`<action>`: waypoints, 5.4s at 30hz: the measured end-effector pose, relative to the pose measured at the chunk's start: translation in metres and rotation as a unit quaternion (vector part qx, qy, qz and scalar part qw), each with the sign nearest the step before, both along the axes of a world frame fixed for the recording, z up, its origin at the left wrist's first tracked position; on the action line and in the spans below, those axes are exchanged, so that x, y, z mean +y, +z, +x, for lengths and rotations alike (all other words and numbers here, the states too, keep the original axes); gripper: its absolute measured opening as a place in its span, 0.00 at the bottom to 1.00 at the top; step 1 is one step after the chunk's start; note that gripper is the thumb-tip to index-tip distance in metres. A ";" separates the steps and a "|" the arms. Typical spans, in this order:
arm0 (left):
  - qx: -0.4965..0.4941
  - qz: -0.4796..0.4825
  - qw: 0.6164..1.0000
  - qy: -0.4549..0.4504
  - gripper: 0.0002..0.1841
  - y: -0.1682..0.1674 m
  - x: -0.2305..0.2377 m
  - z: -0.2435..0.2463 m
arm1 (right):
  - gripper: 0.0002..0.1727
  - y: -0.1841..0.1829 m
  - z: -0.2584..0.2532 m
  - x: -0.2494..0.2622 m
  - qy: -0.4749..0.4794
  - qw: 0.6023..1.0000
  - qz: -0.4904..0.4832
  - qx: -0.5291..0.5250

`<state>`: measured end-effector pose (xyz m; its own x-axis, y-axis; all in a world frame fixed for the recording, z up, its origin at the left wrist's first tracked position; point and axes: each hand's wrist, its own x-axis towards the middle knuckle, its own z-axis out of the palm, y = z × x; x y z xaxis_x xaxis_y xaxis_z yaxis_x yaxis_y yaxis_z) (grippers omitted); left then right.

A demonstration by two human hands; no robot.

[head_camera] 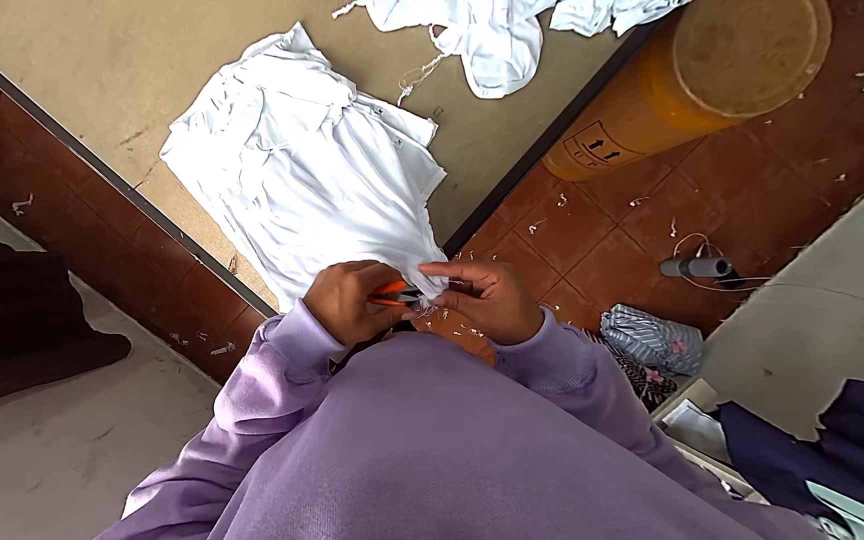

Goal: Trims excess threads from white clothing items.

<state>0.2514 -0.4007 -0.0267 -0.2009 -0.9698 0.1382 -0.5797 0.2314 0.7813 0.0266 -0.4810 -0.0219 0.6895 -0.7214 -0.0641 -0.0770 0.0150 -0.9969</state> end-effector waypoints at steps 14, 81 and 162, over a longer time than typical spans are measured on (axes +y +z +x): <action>-0.184 0.195 0.960 0.075 0.07 -0.059 -0.025 0.007 | 0.10 -0.107 -0.170 0.014 -0.149 0.865 0.164 0.450; 0.483 -0.058 0.825 0.286 0.06 0.006 0.026 0.060 | 0.06 -0.008 0.115 -0.019 0.186 0.955 -0.223 -0.065; -0.136 -0.167 0.957 0.193 0.03 -0.015 0.029 0.022 | 0.12 0.011 0.059 -0.041 0.021 0.959 -0.275 -0.064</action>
<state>0.2737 -0.3712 -0.0414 0.0916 -0.8900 0.4468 -0.8444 0.1684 0.5085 0.0856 -0.5219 -0.0114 0.6951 -0.5933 0.4061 0.0575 -0.5172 -0.8540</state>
